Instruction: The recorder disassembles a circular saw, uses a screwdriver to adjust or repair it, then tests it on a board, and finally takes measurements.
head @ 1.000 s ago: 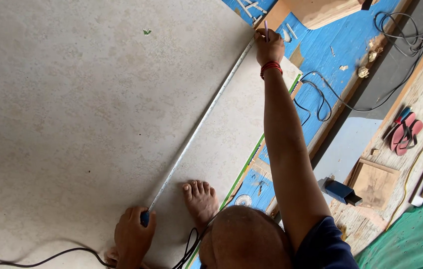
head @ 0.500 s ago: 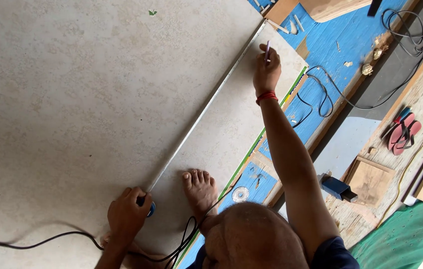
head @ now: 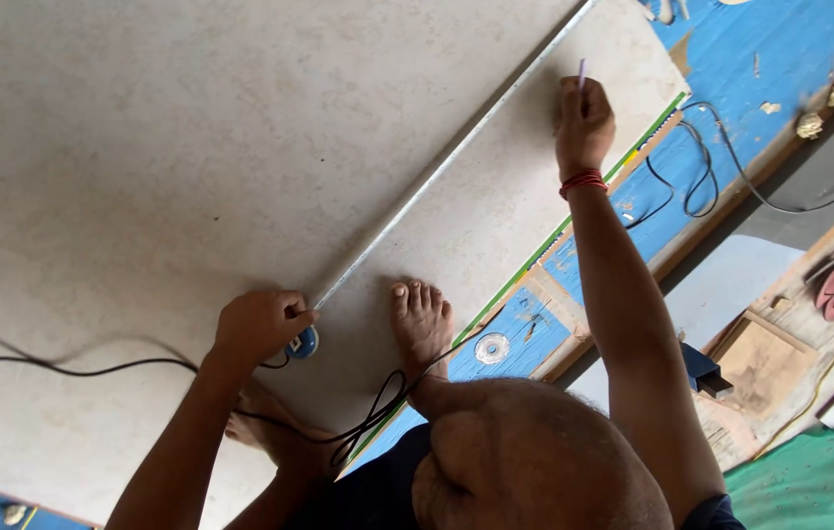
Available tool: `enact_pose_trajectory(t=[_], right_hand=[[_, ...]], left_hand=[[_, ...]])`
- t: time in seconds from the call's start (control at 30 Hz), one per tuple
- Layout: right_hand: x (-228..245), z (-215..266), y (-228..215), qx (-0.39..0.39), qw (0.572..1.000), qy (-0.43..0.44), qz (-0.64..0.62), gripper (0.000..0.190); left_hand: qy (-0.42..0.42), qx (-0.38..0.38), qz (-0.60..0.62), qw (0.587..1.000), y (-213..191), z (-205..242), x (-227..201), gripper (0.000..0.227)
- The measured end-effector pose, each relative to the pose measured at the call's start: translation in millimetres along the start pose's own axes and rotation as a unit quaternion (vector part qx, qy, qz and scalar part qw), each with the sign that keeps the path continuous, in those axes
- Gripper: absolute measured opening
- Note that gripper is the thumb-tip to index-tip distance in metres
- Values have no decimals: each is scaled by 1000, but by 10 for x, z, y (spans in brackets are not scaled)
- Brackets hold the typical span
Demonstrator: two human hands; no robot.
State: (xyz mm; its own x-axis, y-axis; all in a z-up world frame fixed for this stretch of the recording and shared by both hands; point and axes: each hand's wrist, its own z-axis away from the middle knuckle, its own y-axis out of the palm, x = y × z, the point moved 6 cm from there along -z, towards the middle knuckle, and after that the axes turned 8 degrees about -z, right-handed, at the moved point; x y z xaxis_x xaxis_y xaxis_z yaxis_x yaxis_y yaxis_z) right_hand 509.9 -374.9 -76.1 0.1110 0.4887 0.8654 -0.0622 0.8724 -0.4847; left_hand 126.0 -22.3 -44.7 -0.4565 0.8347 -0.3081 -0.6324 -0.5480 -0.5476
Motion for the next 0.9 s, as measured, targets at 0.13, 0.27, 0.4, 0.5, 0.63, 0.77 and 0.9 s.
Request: enact_pose_trajectory(t=[0.13,0.27,0.4,0.5,0.63,0.77,0.9], right_hand=[[-78,150,5,14,999,-32,-28,19],[120,694,479,168,980,-94,47,24],[470,1215,851,297,954,-50,9,27],[708,1399,945,360,931,-35,-46,33],[762,1476,1028,395,914,23,-87,45],[801,1565,1058,404,910,-59,-67,54],[968,1672,1045,422,898,-128,21,57]], left_hand=[[-5,13,-4,1000,23,-23,-36,32],[12,29,8,999,112,-52,-21,30],[33,53,11,998,174,-51,-112,29],[1,68,14,998,267,-54,-141,23],[17,28,26,999,230,-63,-155,18],[7,43,9,999,295,-97,-180,21],[16,53,11,998,285,-83,-210,20]])
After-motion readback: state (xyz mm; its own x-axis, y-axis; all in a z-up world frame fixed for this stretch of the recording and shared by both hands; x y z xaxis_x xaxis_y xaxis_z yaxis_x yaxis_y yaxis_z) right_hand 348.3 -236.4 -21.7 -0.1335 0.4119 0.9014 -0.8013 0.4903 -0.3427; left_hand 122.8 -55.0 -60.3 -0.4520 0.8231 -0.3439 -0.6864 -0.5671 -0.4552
